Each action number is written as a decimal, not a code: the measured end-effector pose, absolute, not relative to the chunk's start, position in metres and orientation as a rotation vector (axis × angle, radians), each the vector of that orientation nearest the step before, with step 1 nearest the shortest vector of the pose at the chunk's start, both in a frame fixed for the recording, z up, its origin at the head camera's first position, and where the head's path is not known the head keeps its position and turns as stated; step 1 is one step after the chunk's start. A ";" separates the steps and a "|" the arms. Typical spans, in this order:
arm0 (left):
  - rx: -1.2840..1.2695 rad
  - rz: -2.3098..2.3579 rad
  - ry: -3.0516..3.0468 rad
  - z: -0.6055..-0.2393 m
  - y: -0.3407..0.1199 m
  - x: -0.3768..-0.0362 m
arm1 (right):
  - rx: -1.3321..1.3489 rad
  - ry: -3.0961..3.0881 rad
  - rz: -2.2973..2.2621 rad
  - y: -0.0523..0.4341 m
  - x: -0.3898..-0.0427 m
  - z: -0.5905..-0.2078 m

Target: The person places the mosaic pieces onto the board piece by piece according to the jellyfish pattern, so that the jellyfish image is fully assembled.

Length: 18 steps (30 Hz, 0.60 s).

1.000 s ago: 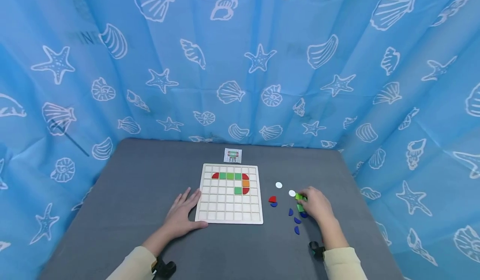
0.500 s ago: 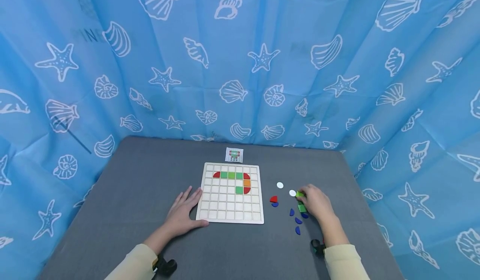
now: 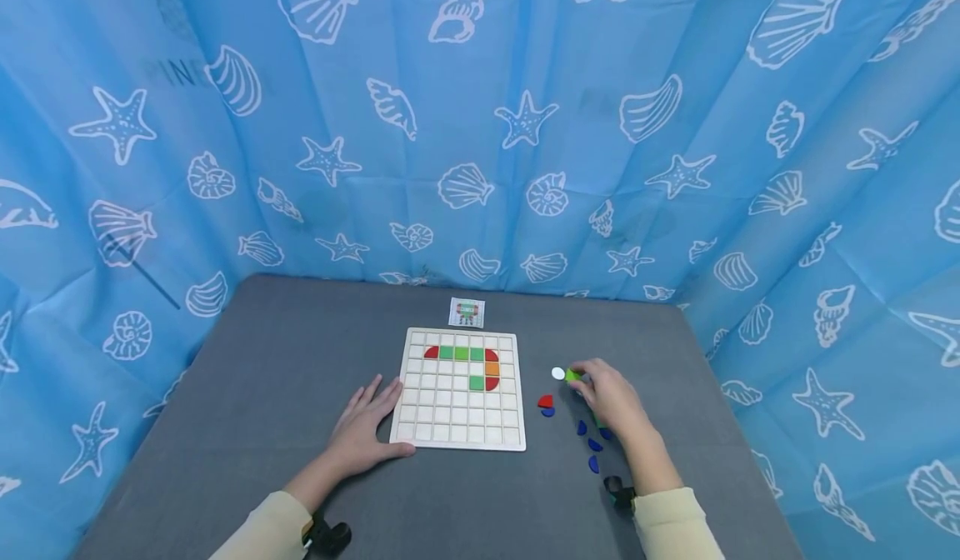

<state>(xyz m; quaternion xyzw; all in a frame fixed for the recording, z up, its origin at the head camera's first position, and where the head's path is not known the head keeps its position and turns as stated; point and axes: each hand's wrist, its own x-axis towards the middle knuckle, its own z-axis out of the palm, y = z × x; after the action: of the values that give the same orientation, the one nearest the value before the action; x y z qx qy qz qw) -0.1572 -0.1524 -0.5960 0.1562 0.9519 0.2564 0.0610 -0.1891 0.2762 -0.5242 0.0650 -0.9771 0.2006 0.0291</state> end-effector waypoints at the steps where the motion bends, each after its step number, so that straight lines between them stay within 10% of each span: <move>1: 0.470 0.779 2.879 -0.596 -0.153 -0.157 | 0.216 -3.000 0.622 0.271 -0.190 -0.524; 18: 0.488 0.791 2.881 -0.596 -0.154 -0.156 | 0.492 -2.969 0.592 0.177 -0.205 -0.516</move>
<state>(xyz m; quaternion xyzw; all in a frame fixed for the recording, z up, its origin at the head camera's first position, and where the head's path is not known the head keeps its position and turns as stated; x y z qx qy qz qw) -0.1558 -0.1538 -0.5962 0.1611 0.9501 0.2610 0.0571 -0.2054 0.1771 -0.5161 0.1603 -0.9673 0.1929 0.0371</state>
